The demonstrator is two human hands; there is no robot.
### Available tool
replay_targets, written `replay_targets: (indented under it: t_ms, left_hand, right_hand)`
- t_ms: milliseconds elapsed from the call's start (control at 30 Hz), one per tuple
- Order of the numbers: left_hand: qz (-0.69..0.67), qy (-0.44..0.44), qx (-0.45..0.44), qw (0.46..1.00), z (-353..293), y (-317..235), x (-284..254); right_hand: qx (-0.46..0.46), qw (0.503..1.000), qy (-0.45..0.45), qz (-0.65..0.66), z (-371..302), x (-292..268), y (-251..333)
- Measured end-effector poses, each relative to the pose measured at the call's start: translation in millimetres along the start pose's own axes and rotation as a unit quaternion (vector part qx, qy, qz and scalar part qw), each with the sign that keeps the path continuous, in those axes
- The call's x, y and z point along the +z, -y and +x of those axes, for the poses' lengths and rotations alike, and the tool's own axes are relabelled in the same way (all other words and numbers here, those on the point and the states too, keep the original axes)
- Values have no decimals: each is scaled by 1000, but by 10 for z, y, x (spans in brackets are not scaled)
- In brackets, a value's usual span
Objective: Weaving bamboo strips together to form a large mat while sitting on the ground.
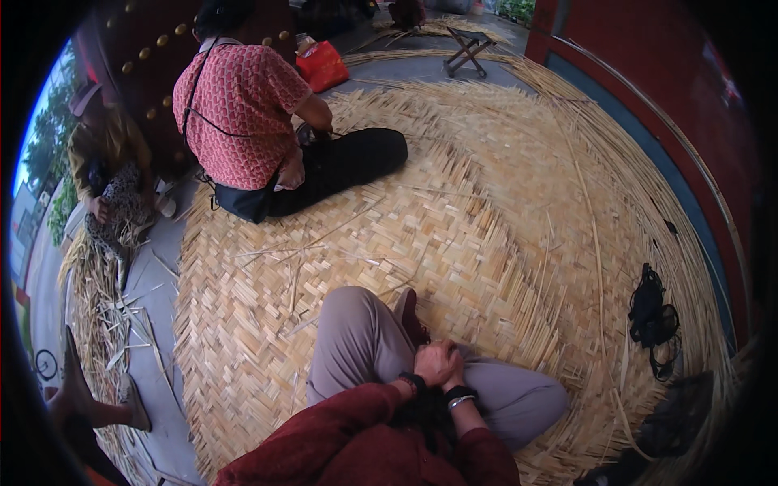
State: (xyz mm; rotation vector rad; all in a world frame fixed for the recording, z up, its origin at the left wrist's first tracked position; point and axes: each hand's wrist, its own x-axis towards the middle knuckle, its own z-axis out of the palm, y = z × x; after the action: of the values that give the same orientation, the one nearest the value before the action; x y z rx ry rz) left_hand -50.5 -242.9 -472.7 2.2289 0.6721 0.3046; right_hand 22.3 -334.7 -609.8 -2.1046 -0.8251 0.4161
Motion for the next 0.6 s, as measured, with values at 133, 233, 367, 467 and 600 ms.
replay_targets:
  t_ms: [133, 233, 367, 467, 600]
  left_hand:
    - [-9, 7, -5, 1000, 1, -31, -10]
    - [-10, 7, -3, 1000, -3, -10, -23]
    - [-1, 8, -2, 1000, -15, -7, -17]
    - [1, 10, 9, 1000, -5, -82, 7]
    - [8, 6, 9, 1000, -11, -27, 10]
  right_hand:
    - [14, 1000, -5, 6, 24, 1, -124]
    - [20, 1000, 1, 3, 98, 19, -169]
    - [25, 1000, 5, -8, 224, 18, -252]
    - [39, 999, 2, -30, 357, -72, -458]
    - [7, 999, -10, -52, 340, -85, -339]
